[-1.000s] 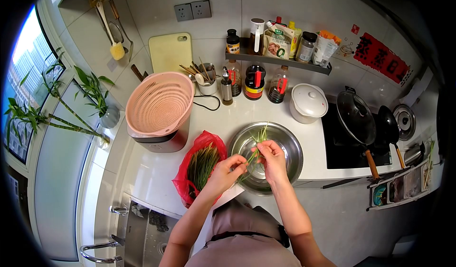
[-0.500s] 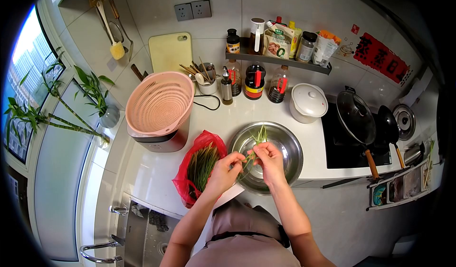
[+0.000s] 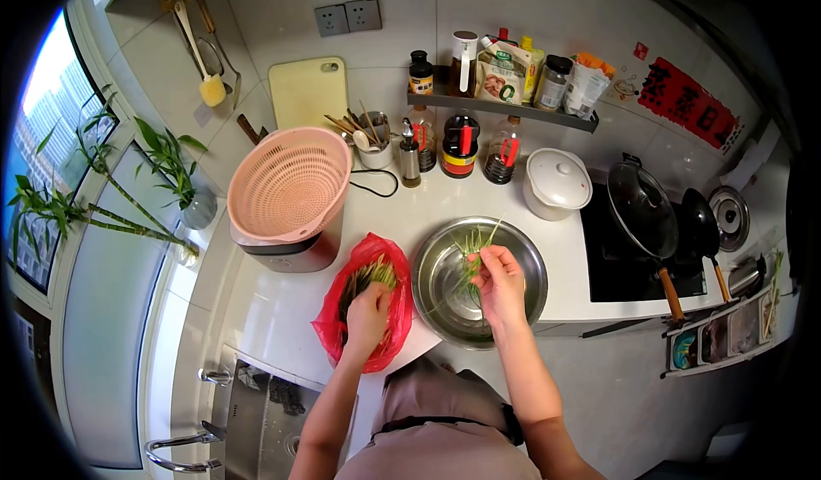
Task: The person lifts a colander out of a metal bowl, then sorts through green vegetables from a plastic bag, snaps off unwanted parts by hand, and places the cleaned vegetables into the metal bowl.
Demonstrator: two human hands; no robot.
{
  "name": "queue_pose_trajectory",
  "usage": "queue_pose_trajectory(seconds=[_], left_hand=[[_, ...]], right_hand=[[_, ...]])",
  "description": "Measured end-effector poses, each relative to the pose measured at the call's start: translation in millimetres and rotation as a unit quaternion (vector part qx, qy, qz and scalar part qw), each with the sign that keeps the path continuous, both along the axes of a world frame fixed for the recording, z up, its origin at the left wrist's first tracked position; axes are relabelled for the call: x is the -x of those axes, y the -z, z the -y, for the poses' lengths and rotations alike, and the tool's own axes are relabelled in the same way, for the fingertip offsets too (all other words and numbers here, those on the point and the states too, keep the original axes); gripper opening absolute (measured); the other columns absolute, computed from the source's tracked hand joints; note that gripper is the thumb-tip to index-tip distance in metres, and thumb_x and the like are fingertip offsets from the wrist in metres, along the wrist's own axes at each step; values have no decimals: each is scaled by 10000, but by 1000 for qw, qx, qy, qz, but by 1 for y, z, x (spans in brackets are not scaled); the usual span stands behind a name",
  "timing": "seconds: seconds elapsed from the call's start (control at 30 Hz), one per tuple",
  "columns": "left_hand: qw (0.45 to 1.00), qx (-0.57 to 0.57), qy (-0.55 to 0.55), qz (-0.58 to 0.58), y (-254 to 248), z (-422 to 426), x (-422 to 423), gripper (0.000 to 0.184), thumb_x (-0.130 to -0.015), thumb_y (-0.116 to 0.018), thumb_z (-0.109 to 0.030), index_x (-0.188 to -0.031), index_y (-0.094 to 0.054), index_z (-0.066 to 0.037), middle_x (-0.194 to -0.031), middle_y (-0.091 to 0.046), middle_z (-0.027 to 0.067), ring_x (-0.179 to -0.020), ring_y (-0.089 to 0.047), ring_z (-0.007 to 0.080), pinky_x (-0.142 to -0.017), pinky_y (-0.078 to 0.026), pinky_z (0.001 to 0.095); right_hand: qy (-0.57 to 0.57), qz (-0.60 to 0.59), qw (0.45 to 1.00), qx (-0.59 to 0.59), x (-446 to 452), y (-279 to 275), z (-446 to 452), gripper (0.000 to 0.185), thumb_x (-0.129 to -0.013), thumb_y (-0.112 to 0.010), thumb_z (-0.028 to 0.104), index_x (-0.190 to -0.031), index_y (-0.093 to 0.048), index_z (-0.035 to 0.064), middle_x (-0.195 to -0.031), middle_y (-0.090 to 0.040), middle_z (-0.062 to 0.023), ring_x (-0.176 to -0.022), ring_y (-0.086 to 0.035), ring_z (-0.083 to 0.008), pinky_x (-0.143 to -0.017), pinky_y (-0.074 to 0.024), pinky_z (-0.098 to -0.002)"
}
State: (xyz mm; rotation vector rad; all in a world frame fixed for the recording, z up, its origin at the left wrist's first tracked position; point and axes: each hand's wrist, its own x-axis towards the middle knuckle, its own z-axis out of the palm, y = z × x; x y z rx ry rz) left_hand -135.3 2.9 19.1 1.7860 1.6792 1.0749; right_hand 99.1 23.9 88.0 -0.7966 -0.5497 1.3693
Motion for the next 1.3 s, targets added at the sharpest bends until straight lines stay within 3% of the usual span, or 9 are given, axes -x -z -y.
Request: queue_pose_trajectory(seconds=[0.07,0.2,0.3,0.33,0.37,0.4,0.43,0.6,1.3], left_hand=[[976,153,77,-131,32,7,14,133,-884,-567,-114,-965,-652,-52,-900,-663,164,-828,-628,359,-726,-496,430],[964,16,155,-214,34,16,9,144,-874,-572,-99,-938,-662,-6,-913,-673,159,-838,-633,353,-740,-504,402],[982,123,133,43,-5,7,-13,245,-947,-525,-177,-1075,-663,-21,-1073,-667,168,-1040,-623,264,-878,-483,344],[983,123,132,44,-18,6,-21,245,-947,-525,-177,-1075,-663,-21,-1073,-667,168,-1040,-623,264,-878,-483,344],[935,193,168,247,-30,6,-28,286,-973,-487,-192,-1122,-631,6,-1098,-659,180,-1046,-626,260,-896,-480,342],[840,253,197,437,-40,6,-34,329,-999,-449,-206,-1168,-598,33,-1124,-651,192,-1053,-629,255,-915,-476,341],[841,252,198,436,-49,7,-39,329,-999,-449,-206,-1168,-598,33,-1124,-651,192,-1053,-629,255,-915,-476,341],[734,373,278,494,-70,14,-45,375,-1013,-402,-201,-1206,-528,96,-1104,-636,231,-996,-648,298,-923,-489,386],[739,392,244,492,-59,21,-31,327,-965,-442,-102,-1188,-541,115,-996,-669,226,-933,-669,303,-907,-508,381]], right_hand=[[0,-13,1000,2,-3,-1,-1,69,-939,-582,121,-954,-603,56,-849,-681,-81,-692,-628,-93,-566,-527,-195],[-11,-14,1000,-1,-1,-1,-1,70,-941,-579,118,-956,-603,54,-853,-681,-84,-699,-632,-94,-570,-535,-200],[-11,-25,1000,3,3,-1,0,94,-934,-594,115,-978,-606,33,-853,-688,-103,-675,-630,-90,-559,-554,-207],[-15,-24,1000,5,4,1,-1,93,-935,-591,114,-976,-605,32,-854,-688,-105,-675,-631,-91,-559,-556,-210],[-20,-23,1000,6,5,2,-1,91,-936,-588,113,-974,-604,31,-855,-687,-107,-676,-632,-91,-559,-559,-212],[-20,-23,1000,5,6,2,-2,91,-936,-588,113,-974,-604,31,-855,-687,-107,-676,-632,-91,-559,-559,-212],[-15,-25,1000,8,6,3,-2,91,-936,-587,111,-975,-604,30,-861,-687,-109,-677,-633,-92,-557,-561,-215],[4,-8,1000,8,-4,8,-5,70,-938,-584,123,-961,-603,59,-853,-677,-81,-694,-629,-94,-568,-551,-213],[45,1,999,27,-17,21,-9,74,-932,-584,102,-966,-602,38,-849,-677,-92,-668,-619,-84,-545,-567,-226]])
